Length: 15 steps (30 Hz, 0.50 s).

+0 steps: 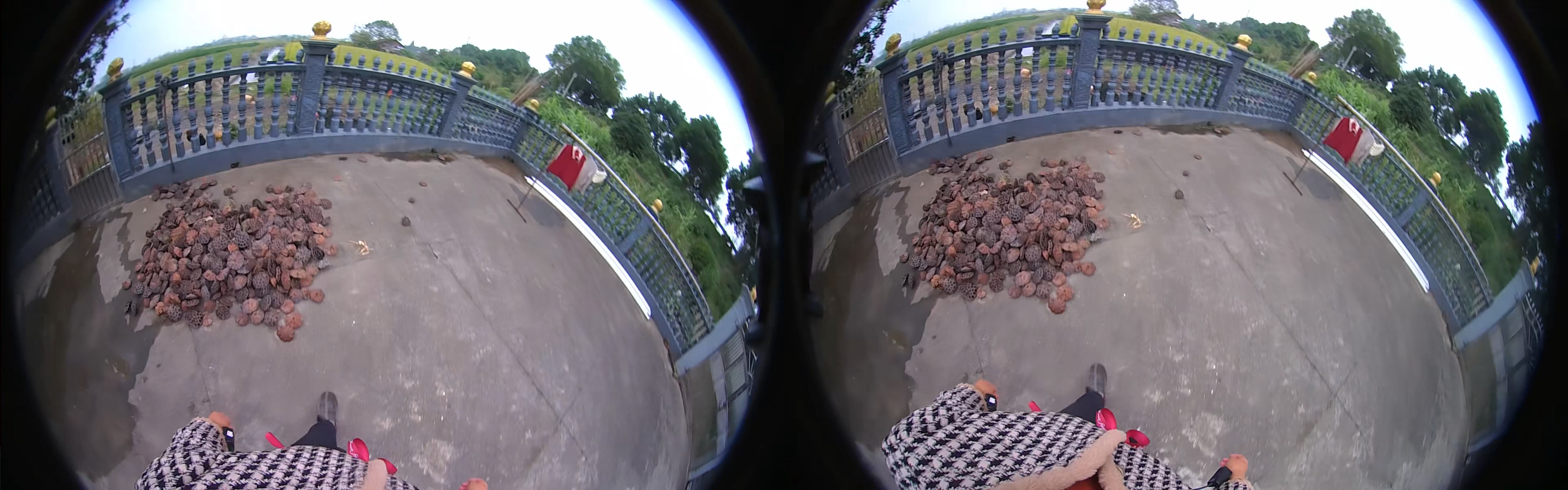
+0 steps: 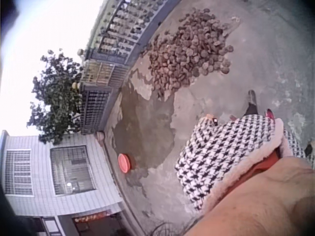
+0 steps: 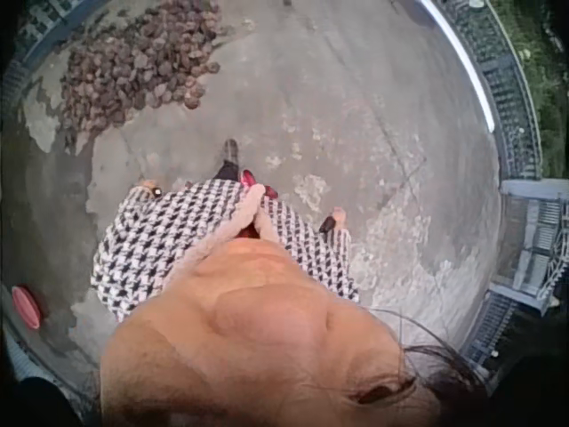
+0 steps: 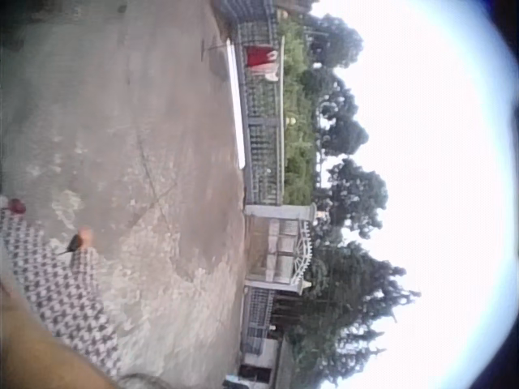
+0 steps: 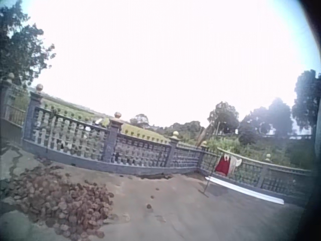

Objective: The person folds a pair of purple trousers and a red garment on a pink floral bedsheet, then stacks them with other folded clothes. The person then walks outside to a rooftop terrace and removes a red and a grey garment from a clothesline.

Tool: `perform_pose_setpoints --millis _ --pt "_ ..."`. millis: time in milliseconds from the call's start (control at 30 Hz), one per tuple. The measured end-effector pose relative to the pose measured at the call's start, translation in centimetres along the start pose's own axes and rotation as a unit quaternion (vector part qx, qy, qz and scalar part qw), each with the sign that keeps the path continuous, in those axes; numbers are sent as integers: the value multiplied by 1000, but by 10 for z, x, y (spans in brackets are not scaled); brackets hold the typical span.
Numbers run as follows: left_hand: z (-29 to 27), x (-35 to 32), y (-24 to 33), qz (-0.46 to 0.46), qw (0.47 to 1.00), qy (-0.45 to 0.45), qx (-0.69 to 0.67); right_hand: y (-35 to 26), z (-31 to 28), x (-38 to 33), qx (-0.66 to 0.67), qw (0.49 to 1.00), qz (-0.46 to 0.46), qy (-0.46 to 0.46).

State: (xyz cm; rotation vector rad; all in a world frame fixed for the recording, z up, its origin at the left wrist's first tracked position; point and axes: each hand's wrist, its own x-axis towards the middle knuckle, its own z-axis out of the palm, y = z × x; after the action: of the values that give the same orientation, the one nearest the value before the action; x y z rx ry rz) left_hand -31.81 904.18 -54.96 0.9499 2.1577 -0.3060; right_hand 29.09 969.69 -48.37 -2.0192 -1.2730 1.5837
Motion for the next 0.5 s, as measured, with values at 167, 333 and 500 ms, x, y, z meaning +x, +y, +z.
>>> perform_pose_setpoints --millis 167,333,500 --pt "-51 124 -24 11 998 -34 -46 -84 94 116 -192 964 -103 -154" --pt "-227 259 -5 64 997 32 21 -169 149 163 -176 975 30 -129" --pt "-459 352 91 -80 753 145 -637 -248 153 173 -157 980 71 -97"
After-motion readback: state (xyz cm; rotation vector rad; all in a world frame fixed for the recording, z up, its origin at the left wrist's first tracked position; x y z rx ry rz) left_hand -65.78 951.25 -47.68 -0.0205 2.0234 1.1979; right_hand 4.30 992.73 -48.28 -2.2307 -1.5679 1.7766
